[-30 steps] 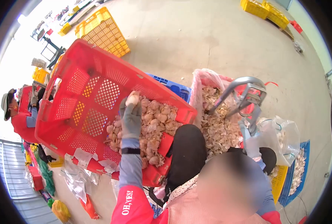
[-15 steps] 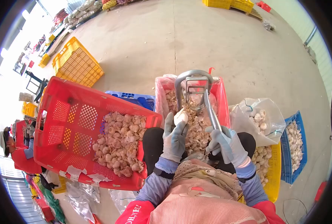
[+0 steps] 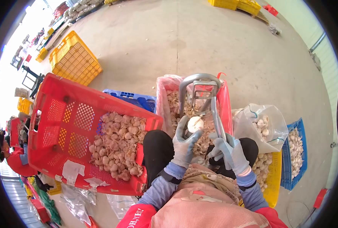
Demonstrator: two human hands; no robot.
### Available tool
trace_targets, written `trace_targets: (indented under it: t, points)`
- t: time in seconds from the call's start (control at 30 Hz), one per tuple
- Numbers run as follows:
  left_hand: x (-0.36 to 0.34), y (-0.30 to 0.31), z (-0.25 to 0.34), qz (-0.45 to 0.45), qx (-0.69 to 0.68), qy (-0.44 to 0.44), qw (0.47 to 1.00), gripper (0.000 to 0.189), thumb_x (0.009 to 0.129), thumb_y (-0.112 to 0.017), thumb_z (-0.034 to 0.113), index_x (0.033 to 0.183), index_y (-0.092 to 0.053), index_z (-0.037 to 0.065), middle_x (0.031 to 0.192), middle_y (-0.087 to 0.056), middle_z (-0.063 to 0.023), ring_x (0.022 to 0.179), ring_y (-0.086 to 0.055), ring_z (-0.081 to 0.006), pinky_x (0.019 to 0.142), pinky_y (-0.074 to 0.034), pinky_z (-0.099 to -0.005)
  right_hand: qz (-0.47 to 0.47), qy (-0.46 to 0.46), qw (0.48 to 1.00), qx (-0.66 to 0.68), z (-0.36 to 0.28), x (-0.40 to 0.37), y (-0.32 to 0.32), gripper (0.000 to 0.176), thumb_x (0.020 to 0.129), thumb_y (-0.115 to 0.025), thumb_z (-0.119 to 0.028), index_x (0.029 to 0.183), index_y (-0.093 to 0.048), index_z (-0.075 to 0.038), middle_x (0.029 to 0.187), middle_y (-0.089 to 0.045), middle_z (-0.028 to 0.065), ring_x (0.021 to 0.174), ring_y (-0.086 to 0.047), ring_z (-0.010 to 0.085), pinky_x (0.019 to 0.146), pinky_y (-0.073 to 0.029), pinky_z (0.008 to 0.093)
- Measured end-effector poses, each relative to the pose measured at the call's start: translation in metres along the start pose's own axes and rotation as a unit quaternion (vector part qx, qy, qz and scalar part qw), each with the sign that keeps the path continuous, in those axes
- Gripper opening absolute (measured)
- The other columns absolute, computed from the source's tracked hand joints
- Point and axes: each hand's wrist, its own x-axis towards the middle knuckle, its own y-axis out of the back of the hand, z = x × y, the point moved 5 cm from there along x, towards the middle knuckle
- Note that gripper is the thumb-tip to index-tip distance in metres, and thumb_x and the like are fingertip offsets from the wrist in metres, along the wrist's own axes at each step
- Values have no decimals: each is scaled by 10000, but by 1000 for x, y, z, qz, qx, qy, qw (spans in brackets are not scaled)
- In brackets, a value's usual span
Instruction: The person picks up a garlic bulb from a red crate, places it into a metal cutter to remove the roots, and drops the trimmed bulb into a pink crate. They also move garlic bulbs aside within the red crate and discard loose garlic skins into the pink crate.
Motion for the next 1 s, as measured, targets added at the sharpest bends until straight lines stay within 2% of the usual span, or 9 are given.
trace_targets:
  t: [0.23, 0.33, 0.37, 0.47, 0.6, 0.73, 0.87, 0.93, 1.0]
  points:
    - [19, -14, -3, 29, 79, 46, 995, 685, 758, -810, 5, 1353, -475, -50, 1162, -625, -115, 1010, -648, -172, 872, -543, -280, 17, -8, 1000, 6, -13, -11, -3, 432, 938, -647, -381, 1150, -613, -6, 768, -647, 37, 643, -640, 81, 537, -488, 216]
    - [20, -12, -8, 47, 100, 53, 992, 675, 744, -821, 2, 1333, -496, -53, 1155, -631, -109, 1006, -643, -161, 848, -546, -271, 40, 17, 991, -127, 10, 13, 2, 422, 925, -647, -362, 1136, -603, 1, 794, -666, 121, 652, -677, 200, 568, -514, 313]
    - [21, -11, -8, 42, 99, 47, 993, 669, 743, -819, -3, 1329, -499, -52, 1156, -631, -107, 1003, -642, -160, 849, -547, -271, 118, 185, 918, -329, 38, 35, 11, 426, 910, -639, -357, 1141, -585, -4, 840, -664, 213, 737, -672, 363, 641, -522, 427]
    - [20, -10, -6, 15, 101, 23, 995, 671, 746, -810, -16, 1338, -494, -46, 1161, -632, -108, 1005, -644, -164, 862, -546, -277, 165, 193, 883, -393, 50, 67, 14, 438, 909, -622, -391, 1136, -575, -19, 893, -655, 248, 832, -623, 452, 712, -514, 485]
    - [-2, -8, 16, -47, 97, -4, 994, 646, 755, -790, -36, 1330, -495, -38, 1214, -612, -120, 1067, -632, -182, 933, -530, -308, 230, 383, 799, -401, -2, 6, 3, 426, 912, -652, -248, 1252, -550, -13, 1030, -672, 199, 911, -647, 400, 774, -528, 424]
    - [-39, -5, 21, -120, 152, -57, 979, 589, 712, -801, -48, 1249, -560, -17, 1239, -586, -115, 1147, -589, -196, 987, -497, -332, 69, 241, 968, -28, 24, -14, -1, 506, 892, -708, -193, 1316, -524, 12, 1129, -669, 132, 1017, -656, 218, 859, -508, 324]
    - [-60, -21, 32, -210, 405, -212, 864, 590, 711, -788, 7, 1265, -588, 34, 1239, -588, -155, 1164, -580, -277, 960, -492, -362, -3, 111, 992, 67, 39, -17, -8, 530, 875, -745, -207, 1284, -534, 56, 1142, -645, 98, 1043, -596, 143, 880, -492, 269]
    - [-64, -21, 35, -240, 428, -224, 842, 591, 725, -779, 27, 1283, -584, 44, 1250, -583, -166, 1165, -578, -302, 949, -493, -370, 32, 159, 987, 19, 45, -19, 0, 581, 803, -807, -219, 1260, -555, 35, 1095, -671, 91, 979, -629, 131, 831, -511, 264]
    - [-63, -15, 34, -214, 343, -81, 911, 542, 805, -730, 54, 1319, -562, 24, 1296, -569, -127, 1107, -613, -232, 922, -507, -331, 67, 230, 970, -35, 41, -24, -1, 589, 762, -835, -219, 1241, -578, 10, 1052, -689, 91, 921, -660, 145, 795, -526, 275]
